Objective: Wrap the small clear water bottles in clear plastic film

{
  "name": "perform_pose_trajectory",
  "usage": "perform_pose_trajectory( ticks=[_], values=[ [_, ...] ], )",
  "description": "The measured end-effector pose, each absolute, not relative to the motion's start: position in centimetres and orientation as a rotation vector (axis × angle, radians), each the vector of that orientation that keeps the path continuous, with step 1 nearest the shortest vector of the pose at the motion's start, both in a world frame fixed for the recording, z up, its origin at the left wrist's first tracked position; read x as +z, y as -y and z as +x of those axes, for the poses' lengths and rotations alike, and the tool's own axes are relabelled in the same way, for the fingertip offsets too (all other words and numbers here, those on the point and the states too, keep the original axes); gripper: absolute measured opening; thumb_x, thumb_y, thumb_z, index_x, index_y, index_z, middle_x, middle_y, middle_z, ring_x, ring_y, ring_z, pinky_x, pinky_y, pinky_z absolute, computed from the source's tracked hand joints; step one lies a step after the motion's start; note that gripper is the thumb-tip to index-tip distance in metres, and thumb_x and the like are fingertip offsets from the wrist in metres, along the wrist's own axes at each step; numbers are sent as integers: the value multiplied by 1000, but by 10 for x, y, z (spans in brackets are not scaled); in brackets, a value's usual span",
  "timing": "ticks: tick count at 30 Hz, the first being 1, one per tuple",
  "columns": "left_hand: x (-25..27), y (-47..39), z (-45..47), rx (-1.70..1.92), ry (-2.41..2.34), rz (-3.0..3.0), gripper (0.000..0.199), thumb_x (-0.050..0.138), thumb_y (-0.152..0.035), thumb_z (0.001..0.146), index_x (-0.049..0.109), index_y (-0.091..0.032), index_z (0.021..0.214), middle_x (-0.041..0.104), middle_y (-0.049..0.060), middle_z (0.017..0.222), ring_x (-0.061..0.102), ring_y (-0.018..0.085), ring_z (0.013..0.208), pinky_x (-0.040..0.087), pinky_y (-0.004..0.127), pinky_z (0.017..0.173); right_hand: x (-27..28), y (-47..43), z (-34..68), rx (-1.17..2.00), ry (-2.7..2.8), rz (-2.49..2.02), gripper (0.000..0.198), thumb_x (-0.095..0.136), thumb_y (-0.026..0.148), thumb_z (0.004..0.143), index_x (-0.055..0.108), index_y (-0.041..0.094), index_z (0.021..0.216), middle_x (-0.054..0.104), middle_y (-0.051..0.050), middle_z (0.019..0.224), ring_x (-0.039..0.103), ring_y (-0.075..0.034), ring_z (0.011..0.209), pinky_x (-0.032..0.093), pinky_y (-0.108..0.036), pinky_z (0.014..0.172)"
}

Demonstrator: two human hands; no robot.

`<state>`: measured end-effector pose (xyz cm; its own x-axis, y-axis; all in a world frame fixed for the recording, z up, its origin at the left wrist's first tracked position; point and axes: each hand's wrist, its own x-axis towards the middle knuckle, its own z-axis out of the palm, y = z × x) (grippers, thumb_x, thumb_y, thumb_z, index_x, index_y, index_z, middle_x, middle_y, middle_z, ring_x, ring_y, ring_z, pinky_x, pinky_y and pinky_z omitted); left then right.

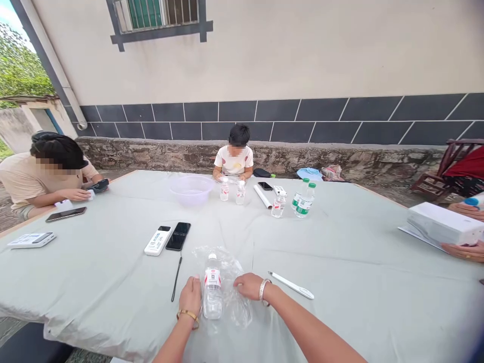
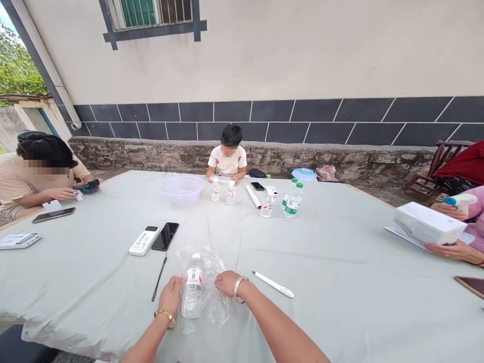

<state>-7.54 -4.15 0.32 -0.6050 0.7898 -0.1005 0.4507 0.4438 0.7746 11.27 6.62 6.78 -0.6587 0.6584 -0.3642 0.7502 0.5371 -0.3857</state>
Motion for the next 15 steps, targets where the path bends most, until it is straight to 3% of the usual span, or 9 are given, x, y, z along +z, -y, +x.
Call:
perform_pose_trajectory(
  ticks=[4, 10, 13, 15],
  values=[
    [15, 38, -66, 782, -2287, 1174, 38, 38, -60, 80, 38, -24, 69, 54, -1, 63, 52, 17, 59, 33, 26, 55, 73, -66, 93, -702, -2665, 1290, 34, 47, 25, 76, 66, 21, 103, 68, -8, 100, 60, -24, 97, 42, -32, 79],
    [3, 36, -65, 960, -2224, 1231, 27, 31, -37, 87, 33, -24, 64, 49, -3, 59, 47, 14, 57, 32, 25, 56, 62, -56, 60, -806, -2722, 1436, 22, 50, 28, 77, 67, 17, 86, 69, -7, 87, 62, -20, 85, 41, -25, 70],
    [-8, 38, -70, 1061, -2219, 1145, 28, 32, -31, 86, 29, -23, 59, 44, -4, 55, 43, 13, 55, 32, 24, 56, 57, -56, 53, -903, -2632, 1566, 38, 41, 45, 84, 65, 15, 87, 69, -9, 86, 63, -20, 83, 42, -26, 67],
    [-12, 40, -75, 1096, -2248, 1075, 28, 32, -30, 85, 27, -23, 58, 40, -5, 53, 40, 12, 53, 32, 24, 55, 55, -55, 50, -943, -2575, 1589, 52, 40, 59, 80, 64, 15, 89, 68, -11, 89, 64, -23, 83, 43, -28, 66]
  ],
)
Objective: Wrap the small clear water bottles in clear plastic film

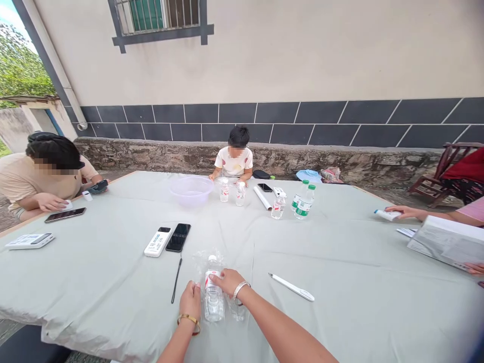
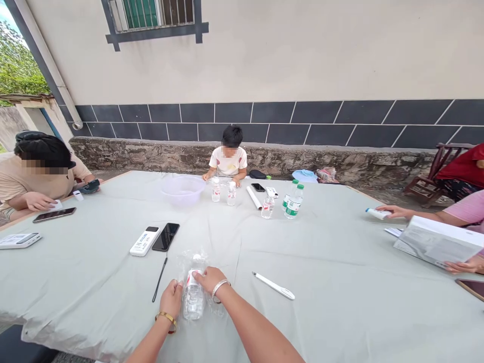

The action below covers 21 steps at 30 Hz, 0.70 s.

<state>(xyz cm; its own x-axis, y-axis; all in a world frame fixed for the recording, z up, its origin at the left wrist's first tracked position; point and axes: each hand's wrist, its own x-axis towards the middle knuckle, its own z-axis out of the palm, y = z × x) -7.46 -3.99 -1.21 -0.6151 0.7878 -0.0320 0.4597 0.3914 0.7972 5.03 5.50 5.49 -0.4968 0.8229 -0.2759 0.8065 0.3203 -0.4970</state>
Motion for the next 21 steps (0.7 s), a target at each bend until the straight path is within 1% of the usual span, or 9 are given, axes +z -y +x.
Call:
perform_pose_trajectory(
  ticks=[2, 4, 7, 9, 11, 13, 15, 18, 21],
  values=[
    [-15, 42, -78, 1122, -2274, 1020, 27, 32, -28, 85, 28, -23, 59, 39, -5, 52, 40, 12, 53, 32, 24, 55, 53, -53, 47, 977, 2552, -1566, 58, 44, 68, 73, 64, 16, 88, 68, -12, 92, 64, -25, 85, 44, -30, 66],
    [-16, 43, -82, 1151, -2263, 978, 24, 32, -27, 84, 34, -23, 60, 43, -4, 54, 42, 12, 53, 35, 25, 57, 50, -51, 42, 1007, 2553, -1561, 58, 51, 69, 67, 64, 16, 89, 68, -11, 93, 64, -27, 85, 45, -32, 67],
    [-16, 45, -85, 1231, -2208, 933, 22, 34, -30, 82, 43, -21, 64, 53, -1, 61, 51, 14, 59, 40, 26, 62, 47, -51, 36, 1084, 2473, -1615, 56, 60, 59, 62, 60, 15, 96, 68, -11, 92, 65, -25, 76, 46, -31, 61],
    [-17, 46, -86, 1289, -2187, 922, 22, 35, -32, 81, 47, -21, 67, 59, 1, 67, 56, 17, 67, 43, 27, 66, 46, -52, 35, 1200, 2394, -1673, 54, 61, 51, 63, 56, 13, 101, 68, -10, 91, 65, -22, 63, 45, -30, 53],
    [-18, 47, -88, 1324, -2180, 917, 25, 33, -35, 81, 49, -21, 68, 62, 3, 72, 58, 19, 74, 44, 29, 69, 46, -53, 38, 1299, 2331, -1693, 49, 59, 45, 66, 55, 13, 103, 68, -9, 91, 64, -20, 58, 45, -29, 50],
    [-18, 47, -89, 1336, -2161, 911, 27, 33, -39, 82, 50, -22, 70, 63, 4, 74, 59, 20, 76, 46, 30, 70, 48, -52, 43, 1275, 2322, -1680, 46, 56, 43, 68, 56, 14, 103, 67, -9, 93, 65, -22, 66, 47, -30, 55],
    [-14, 46, -87, 1337, -2117, 938, 30, 33, -44, 81, 51, -22, 71, 61, 3, 71, 58, 20, 72, 46, 30, 68, 52, -48, 47, 1112, 2378, -1658, 49, 53, 43, 70, 55, 14, 109, 67, -11, 95, 65, -27, 81, 48, -34, 65],
    [-6, 44, -78, 1394, -2031, 1023, 36, 34, -52, 79, 51, -22, 72, 58, 2, 67, 55, 18, 64, 45, 29, 65, 61, -38, 48, 786, 2493, -1630, 67, 48, 47, 73, 40, 13, 130, 64, -17, 103, 61, -33, 95, 45, -42, 77],
    [2, 43, -69, 1454, -2032, 1040, 37, 33, -53, 80, 52, -21, 73, 58, 2, 69, 53, 16, 63, 44, 27, 64, 66, -32, 47, 710, 2561, -1602, 83, 51, 57, 68, 32, 15, 137, 60, -19, 111, 58, -35, 100, 43, -45, 81]
  ],
)
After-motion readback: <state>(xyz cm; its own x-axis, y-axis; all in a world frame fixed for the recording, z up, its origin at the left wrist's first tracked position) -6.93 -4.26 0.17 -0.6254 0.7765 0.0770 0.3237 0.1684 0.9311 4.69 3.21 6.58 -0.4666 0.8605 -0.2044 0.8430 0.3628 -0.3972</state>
